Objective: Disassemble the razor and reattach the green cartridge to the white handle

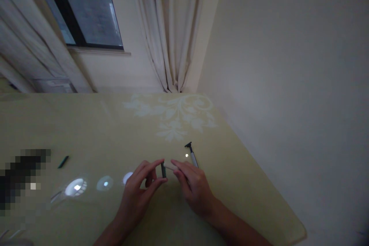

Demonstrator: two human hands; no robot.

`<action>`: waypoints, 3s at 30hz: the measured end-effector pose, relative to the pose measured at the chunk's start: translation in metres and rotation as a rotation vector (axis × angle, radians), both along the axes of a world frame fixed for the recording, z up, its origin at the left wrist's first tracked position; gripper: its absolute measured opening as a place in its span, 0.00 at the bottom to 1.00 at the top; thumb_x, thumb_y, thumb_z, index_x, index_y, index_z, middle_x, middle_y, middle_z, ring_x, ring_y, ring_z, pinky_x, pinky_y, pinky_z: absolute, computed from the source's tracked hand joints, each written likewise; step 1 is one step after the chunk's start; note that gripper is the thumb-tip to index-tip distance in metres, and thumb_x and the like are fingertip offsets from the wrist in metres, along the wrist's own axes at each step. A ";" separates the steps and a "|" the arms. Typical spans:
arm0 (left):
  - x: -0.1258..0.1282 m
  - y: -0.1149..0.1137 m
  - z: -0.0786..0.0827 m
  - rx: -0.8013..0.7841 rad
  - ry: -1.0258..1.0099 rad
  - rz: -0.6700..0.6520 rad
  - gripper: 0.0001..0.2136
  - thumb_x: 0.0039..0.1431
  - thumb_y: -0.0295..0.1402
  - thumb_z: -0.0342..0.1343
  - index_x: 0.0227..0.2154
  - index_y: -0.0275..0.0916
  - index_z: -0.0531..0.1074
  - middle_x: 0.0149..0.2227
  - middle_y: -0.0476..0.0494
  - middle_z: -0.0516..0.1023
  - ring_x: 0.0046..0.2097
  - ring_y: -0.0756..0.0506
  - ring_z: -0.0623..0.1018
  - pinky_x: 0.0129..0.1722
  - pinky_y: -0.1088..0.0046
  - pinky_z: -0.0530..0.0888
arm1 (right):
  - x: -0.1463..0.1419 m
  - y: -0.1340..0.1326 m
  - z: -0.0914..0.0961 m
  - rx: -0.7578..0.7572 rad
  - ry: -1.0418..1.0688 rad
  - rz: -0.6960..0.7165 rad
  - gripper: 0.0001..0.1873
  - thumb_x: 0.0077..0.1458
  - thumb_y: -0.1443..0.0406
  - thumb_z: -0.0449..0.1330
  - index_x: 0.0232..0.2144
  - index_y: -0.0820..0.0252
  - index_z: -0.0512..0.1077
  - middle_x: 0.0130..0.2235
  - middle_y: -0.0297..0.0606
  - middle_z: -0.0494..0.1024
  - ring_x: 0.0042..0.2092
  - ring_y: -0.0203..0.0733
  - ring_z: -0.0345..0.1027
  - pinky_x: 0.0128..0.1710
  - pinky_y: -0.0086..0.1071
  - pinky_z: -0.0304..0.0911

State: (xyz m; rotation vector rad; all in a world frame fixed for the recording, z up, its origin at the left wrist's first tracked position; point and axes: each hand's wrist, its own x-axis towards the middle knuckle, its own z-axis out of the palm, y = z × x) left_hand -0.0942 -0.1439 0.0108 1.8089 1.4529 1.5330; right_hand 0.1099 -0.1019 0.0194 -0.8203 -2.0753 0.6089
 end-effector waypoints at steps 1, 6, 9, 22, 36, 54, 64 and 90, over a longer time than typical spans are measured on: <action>0.000 0.000 0.000 0.002 -0.004 0.000 0.18 0.65 0.34 0.68 0.57 0.51 0.81 0.29 0.54 0.72 0.28 0.49 0.72 0.29 0.76 0.73 | 0.000 0.000 0.000 -0.001 -0.007 0.012 0.21 0.79 0.58 0.51 0.60 0.62 0.78 0.46 0.48 0.86 0.44 0.49 0.82 0.47 0.39 0.78; 0.001 0.001 0.002 0.003 -0.010 0.015 0.17 0.66 0.34 0.67 0.56 0.50 0.81 0.28 0.54 0.71 0.28 0.49 0.72 0.29 0.76 0.73 | 0.001 0.001 -0.001 0.016 -0.021 0.053 0.22 0.79 0.58 0.51 0.61 0.62 0.77 0.47 0.49 0.86 0.46 0.49 0.82 0.48 0.39 0.78; 0.002 0.000 0.003 0.000 -0.005 0.021 0.18 0.65 0.33 0.68 0.56 0.51 0.81 0.28 0.54 0.71 0.28 0.49 0.72 0.29 0.76 0.72 | 0.002 0.001 -0.001 0.014 -0.014 0.037 0.22 0.79 0.58 0.50 0.61 0.63 0.77 0.47 0.49 0.86 0.45 0.48 0.82 0.47 0.39 0.78; 0.000 0.001 0.005 0.010 0.006 0.028 0.16 0.66 0.32 0.66 0.55 0.49 0.82 0.28 0.55 0.72 0.27 0.49 0.72 0.28 0.77 0.72 | 0.003 -0.001 0.001 0.044 -0.074 0.098 0.22 0.79 0.58 0.50 0.61 0.64 0.76 0.45 0.50 0.86 0.43 0.50 0.82 0.44 0.40 0.79; -0.001 -0.001 0.004 0.006 0.004 0.034 0.17 0.65 0.33 0.68 0.56 0.50 0.81 0.28 0.55 0.71 0.28 0.49 0.72 0.30 0.76 0.72 | 0.003 -0.001 0.001 0.001 -0.005 0.051 0.22 0.79 0.58 0.51 0.61 0.63 0.76 0.47 0.50 0.86 0.46 0.49 0.82 0.48 0.40 0.78; -0.003 0.003 0.001 0.003 0.018 0.032 0.16 0.66 0.36 0.67 0.55 0.48 0.81 0.28 0.54 0.71 0.27 0.49 0.72 0.29 0.75 0.72 | -0.003 0.002 -0.001 -0.026 0.007 0.005 0.22 0.79 0.57 0.51 0.61 0.61 0.77 0.48 0.49 0.86 0.47 0.49 0.82 0.49 0.40 0.77; -0.003 0.007 -0.010 0.121 0.096 0.045 0.15 0.68 0.36 0.66 0.56 0.45 0.80 0.29 0.54 0.71 0.28 0.50 0.72 0.29 0.76 0.73 | -0.007 0.010 -0.003 -0.005 -0.016 0.021 0.24 0.78 0.55 0.50 0.61 0.60 0.78 0.45 0.48 0.86 0.44 0.47 0.81 0.47 0.38 0.75; 0.106 0.095 0.017 0.027 0.107 -0.129 0.18 0.65 0.37 0.64 0.57 0.44 0.80 0.36 0.49 0.75 0.34 0.47 0.74 0.38 0.69 0.76 | 0.092 0.096 0.023 -0.605 0.170 -0.076 0.21 0.61 0.47 0.62 0.32 0.60 0.74 0.26 0.28 0.65 0.24 0.33 0.52 0.24 0.28 0.48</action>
